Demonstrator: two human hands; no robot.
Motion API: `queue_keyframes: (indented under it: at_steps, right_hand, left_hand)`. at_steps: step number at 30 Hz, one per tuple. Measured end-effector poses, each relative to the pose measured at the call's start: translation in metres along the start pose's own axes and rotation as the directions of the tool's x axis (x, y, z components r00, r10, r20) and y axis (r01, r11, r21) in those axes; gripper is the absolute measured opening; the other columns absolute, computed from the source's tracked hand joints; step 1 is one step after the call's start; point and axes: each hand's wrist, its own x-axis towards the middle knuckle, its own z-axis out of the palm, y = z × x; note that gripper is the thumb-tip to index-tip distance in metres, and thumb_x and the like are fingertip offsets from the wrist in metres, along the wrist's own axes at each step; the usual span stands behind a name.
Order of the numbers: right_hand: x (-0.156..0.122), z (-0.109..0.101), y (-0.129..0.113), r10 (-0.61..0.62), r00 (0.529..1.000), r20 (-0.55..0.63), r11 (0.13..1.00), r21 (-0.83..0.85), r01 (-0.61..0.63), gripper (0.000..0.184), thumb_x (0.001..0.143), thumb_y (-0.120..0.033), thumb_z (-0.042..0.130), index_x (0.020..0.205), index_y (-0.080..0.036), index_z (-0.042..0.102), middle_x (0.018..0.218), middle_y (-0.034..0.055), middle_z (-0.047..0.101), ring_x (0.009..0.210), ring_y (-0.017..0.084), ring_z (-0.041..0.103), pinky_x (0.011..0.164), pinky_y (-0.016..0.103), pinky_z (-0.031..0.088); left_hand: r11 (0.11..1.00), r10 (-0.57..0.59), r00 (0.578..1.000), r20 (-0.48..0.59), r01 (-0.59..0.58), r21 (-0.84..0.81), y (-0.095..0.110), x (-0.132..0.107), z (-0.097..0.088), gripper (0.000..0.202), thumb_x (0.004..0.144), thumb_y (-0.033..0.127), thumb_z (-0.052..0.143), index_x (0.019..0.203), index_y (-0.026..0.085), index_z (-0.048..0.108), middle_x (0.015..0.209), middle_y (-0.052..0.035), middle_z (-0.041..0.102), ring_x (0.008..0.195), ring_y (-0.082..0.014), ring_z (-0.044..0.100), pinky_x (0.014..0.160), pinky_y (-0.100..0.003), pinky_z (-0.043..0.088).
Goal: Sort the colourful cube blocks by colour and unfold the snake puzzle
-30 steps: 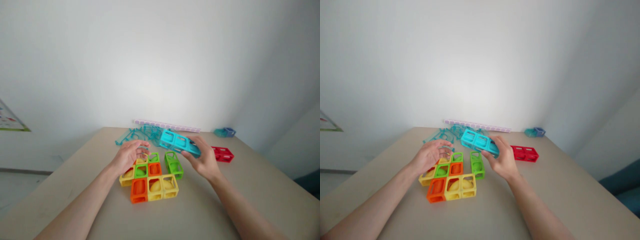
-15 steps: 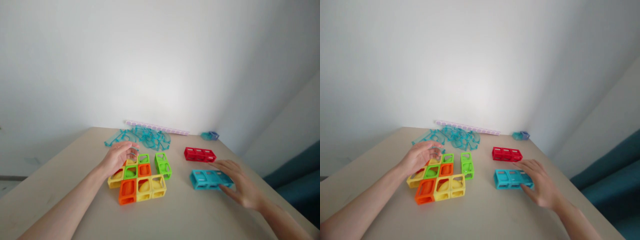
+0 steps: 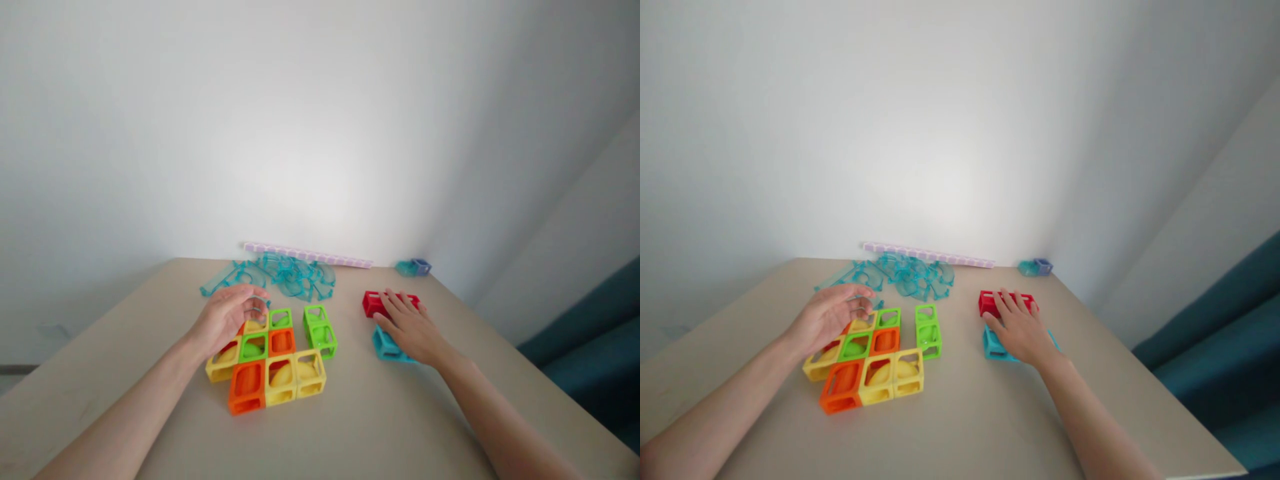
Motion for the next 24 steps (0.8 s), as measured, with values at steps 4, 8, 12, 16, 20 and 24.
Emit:
queue_keyframes:
  at_steps: [4, 8, 12, 16, 20, 24]
  right_hand:
    - [0.003, -0.005, 0.012, 0.008, 0.998, 0.062, 0.999, 0.044, -0.011, 0.07, 0.094, -0.061, 0.018, 0.148, -0.018, 0.031, 0.154, 0.0088, 0.028, 0.142, 0.033, 0.023, 0.111, 0.058, 0.023]
    - [0.005, -0.007, 0.027, -0.001, 0.995, 0.097, 0.998, 0.069, -0.005, 0.071, 0.094, -0.061, 0.017, 0.149, -0.017, 0.026, 0.154, 0.0079, 0.025, 0.143, 0.032, 0.02, 0.113, 0.057, 0.02]
    - [0.001, -0.007, 0.034, -0.035, 0.994, 0.106, 0.997, 0.078, 0.027, 0.069, 0.094, -0.06, 0.017, 0.15, -0.02, 0.023, 0.155, 0.0063, 0.023, 0.143, 0.031, 0.018, 0.114, 0.056, 0.019]
    - [-0.003, -0.007, 0.033, -0.012, 0.996, 0.093, 0.999, 0.032, 0.009, 0.07, 0.094, -0.06, 0.015, 0.151, -0.019, 0.021, 0.156, 0.005, 0.019, 0.144, 0.032, 0.012, 0.114, 0.056, 0.017]
    - [-0.002, -0.004, 0.032, 0.011, 0.997, 0.072, 1.0, -0.003, -0.011, 0.071, 0.093, -0.061, 0.015, 0.151, -0.02, 0.019, 0.157, 0.0033, 0.013, 0.144, 0.032, 0.004, 0.115, 0.056, 0.014]
    - [0.001, -0.003, 0.033, 0.017, 0.998, 0.066, 1.0, -0.004, -0.016, 0.07, 0.094, -0.06, 0.017, 0.151, -0.02, 0.021, 0.157, 0.0044, 0.013, 0.144, 0.033, 0.006, 0.113, 0.059, 0.014]
  left_hand:
    - [1.0, 0.001, 1.0, 0.009, -0.001, 0.018, -0.001, 0.0, -0.001, 0.012, 0.078, 0.023, 0.067, 0.077, 0.011, 0.071, 0.088, -0.0101, 0.071, 0.07, -0.0203, 0.065, 0.065, -0.033, 0.052]
    - [0.999, 0.004, 1.0, 0.019, -0.005, 0.044, -0.001, 0.0, 0.0, 0.013, 0.079, 0.023, 0.066, 0.079, 0.011, 0.072, 0.087, -0.0095, 0.07, 0.07, -0.0197, 0.064, 0.064, -0.032, 0.052]
    - [0.998, 0.005, 0.999, 0.048, -0.008, 0.066, -0.001, 0.001, 0.001, 0.015, 0.079, 0.024, 0.066, 0.08, 0.01, 0.072, 0.085, -0.0101, 0.069, 0.07, -0.0191, 0.063, 0.064, -0.031, 0.052]
    - [0.998, 0.006, 0.999, 0.053, -0.009, 0.06, -0.001, 0.002, 0.0, 0.015, 0.079, 0.025, 0.066, 0.079, 0.011, 0.072, 0.085, -0.0099, 0.069, 0.069, -0.0183, 0.062, 0.064, -0.032, 0.052]
    - [0.998, 0.0, 0.998, 0.066, -0.004, 0.057, -0.002, 0.003, -0.001, 0.015, 0.08, 0.025, 0.065, 0.08, 0.011, 0.072, 0.083, -0.0094, 0.069, 0.069, -0.0184, 0.062, 0.064, -0.032, 0.051]
    - [0.998, 0.0, 0.998, 0.062, -0.004, 0.057, -0.002, 0.003, -0.002, 0.015, 0.08, 0.024, 0.065, 0.08, 0.011, 0.072, 0.084, -0.0096, 0.069, 0.069, -0.0184, 0.062, 0.064, -0.032, 0.051]
